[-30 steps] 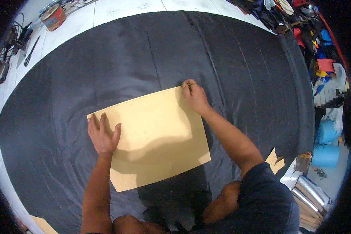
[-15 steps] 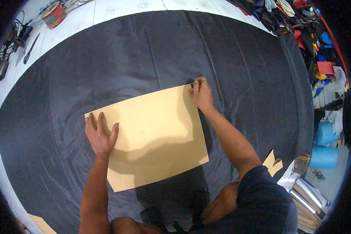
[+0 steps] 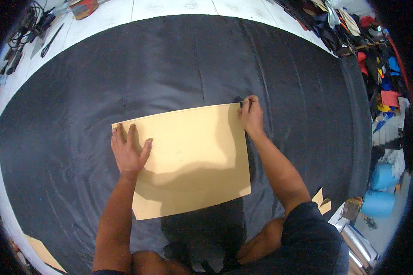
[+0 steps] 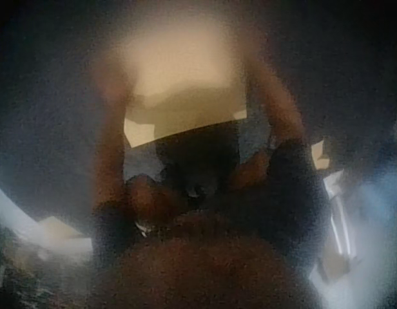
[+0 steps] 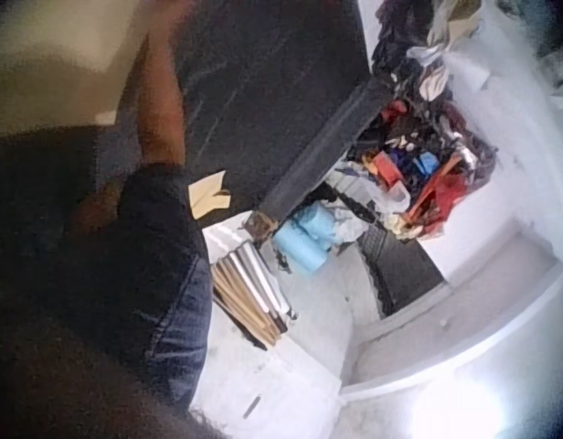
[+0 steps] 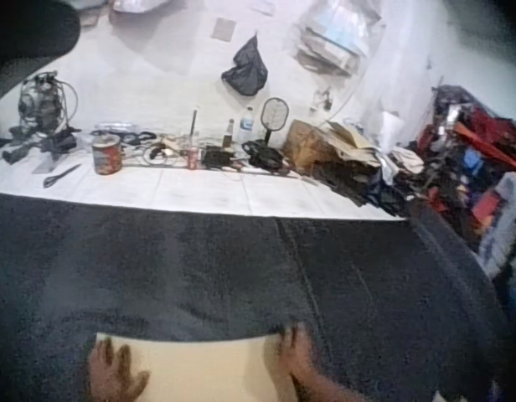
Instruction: The person places a rectangular cardboard template on a large black fabric sheet and uses a pencil to trace its outline. They repeat this process multiple times, moving the template to different positions on the fabric and tracing each time.
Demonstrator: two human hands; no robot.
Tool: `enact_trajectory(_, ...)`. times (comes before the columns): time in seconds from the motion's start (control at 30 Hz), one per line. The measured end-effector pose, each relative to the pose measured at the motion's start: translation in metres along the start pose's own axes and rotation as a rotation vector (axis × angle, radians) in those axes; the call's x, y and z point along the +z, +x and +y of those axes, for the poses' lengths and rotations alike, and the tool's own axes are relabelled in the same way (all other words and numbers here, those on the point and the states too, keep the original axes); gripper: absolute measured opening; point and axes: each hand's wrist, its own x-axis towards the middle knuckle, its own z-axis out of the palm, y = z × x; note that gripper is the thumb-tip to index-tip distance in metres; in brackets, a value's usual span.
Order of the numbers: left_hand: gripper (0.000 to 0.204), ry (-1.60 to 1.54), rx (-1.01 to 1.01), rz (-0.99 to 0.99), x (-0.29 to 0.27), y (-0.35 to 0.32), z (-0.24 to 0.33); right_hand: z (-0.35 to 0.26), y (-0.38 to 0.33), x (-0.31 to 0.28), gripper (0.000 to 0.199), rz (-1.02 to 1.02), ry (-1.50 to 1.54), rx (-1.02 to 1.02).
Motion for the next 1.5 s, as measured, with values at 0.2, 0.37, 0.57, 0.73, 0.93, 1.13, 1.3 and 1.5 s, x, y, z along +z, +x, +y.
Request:
enact_trajectory(0.2,0.073,0.022,-0.006,-0.013,-0.001,-0.001,-0.008,-0.114,-0.022,-0.005,0.022,-0.184,0.099,-0.235)
enact_trajectory(0.37,0.074,0.021,-0.024,-0.023,-0.004,0.001,-0.007,-0.196,-0.056,0.077,0.023,-0.503,0.331,-0.531)
enact_trajectory(0.57,0.080,-0.013,-0.016,-0.053,0.001,-0.001,-0.012,-0.281,-0.084,0.139,0.026,-0.760,0.441,-0.412)
enact_trajectory(0.73,0.089,-0.041,-0.016,-0.030,0.002,-0.003,-0.011,-0.297,-0.088,0.161,0.026,-0.772,0.377,-0.456)
enact_trajectory(0.93,0.089,-0.048,-0.017,0.012,0.006,-0.003,-0.014,-0.301,-0.091,0.163,0.026,-0.770,0.334,-0.465)
enact_trajectory(1.13,0.081,-0.038,-0.014,0.028,0.002,0.000,-0.012,-0.284,-0.084,0.146,0.025,-0.750,0.283,-0.484)
enact_trajectory(1.3,0.075,-0.046,-0.007,0.023,0.003,0.001,-0.011,-0.209,-0.057,0.091,0.026,-0.695,0.171,-0.420)
enact_trajectory(1.5,0.071,-0.009,0.015,0.032,0.003,-0.001,-0.007,-0.104,-0.025,0.030,0.027,-0.529,0.193,-0.227)
